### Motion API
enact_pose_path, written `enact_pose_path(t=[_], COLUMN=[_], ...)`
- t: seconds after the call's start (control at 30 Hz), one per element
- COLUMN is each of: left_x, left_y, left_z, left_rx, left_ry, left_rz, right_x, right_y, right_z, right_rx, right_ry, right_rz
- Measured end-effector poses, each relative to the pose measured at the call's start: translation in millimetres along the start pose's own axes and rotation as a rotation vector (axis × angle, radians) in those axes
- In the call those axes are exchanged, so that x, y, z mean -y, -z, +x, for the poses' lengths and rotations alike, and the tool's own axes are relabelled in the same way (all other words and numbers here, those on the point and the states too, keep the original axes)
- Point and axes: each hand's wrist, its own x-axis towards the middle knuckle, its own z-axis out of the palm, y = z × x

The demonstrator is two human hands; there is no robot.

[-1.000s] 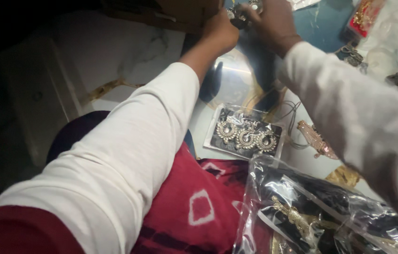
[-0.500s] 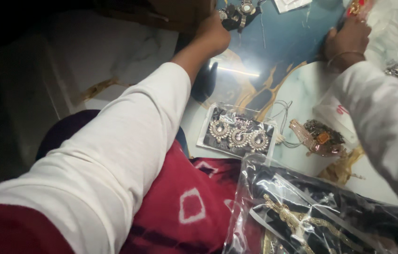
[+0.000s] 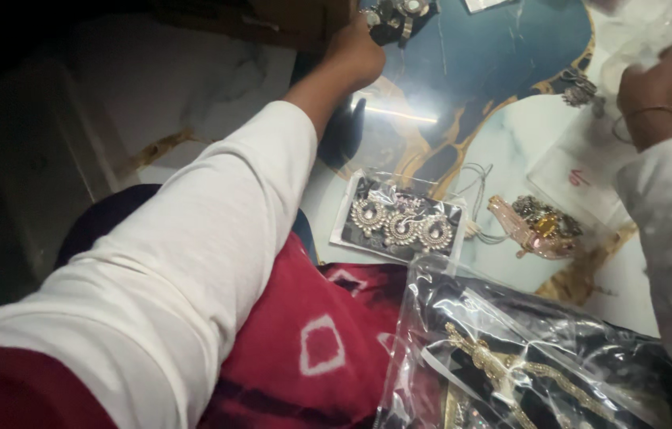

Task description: The person sits on the floor and organizes jewelry by removing items from plastic bags and placing them into a small plastic container. The person handles necklaces, bracelets, and earrings, arranging them on the floor and in the container.

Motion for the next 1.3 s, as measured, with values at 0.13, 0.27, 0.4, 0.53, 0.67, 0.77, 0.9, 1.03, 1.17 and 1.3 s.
enact_pose_path(t=[0.13,0.27,0.4,0.53,0.67,0.77,0.9,1.03,1.17,1.3], left_x=[1.8,5.4,4.5,1.4,-2.1,-3.9,-4.0,-2.7,-1.8,-0.9], left_y=[-1.8,-0.4,-0.6,2.1,4.6,4.6,7.5,6.6,6.8,1.7], left_z=[3.0,3.0,0.4,0.4,-3.0,-7.4,-9.2,-9.9,-9.4,-8.3], left_rx=[0.000,-0.016,-0.016,-0.007,-0.004,-0.004,0.001,0.010,0.005,0.003], left_ry=[0.017,-0.010,-0.011,0.012,0.010,0.008,0.018,0.024,-0.003,0.032], left_rz=[0.030,0.015,-0.017,0.047,-0.008,-0.018,-0.007,0.039,0.023,0.032], right_x=[-28.8,-21.3,-13.0,-1.8,23.0,39.7,47.5,28.5,-8.3,-41.4], right_y=[7.9,-16.3,-32.9,-22.3,22.3,45.8,28.8,-21.2,-43.4,-32.8], right_z=[-4.4,24.4,48.1,31.6,9.9,11.6,25.9,45.1,40.6,-0.9], right_rx=[0.176,0.208,0.077,0.195,0.635,0.817,0.800,0.474,0.010,0.168], right_ry=[-0.062,-0.259,0.034,-0.117,-0.280,-0.309,-0.383,-0.269,0.004,-0.512], right_rz=[0.214,0.324,0.271,0.346,0.368,0.318,0.346,0.323,0.228,0.155])
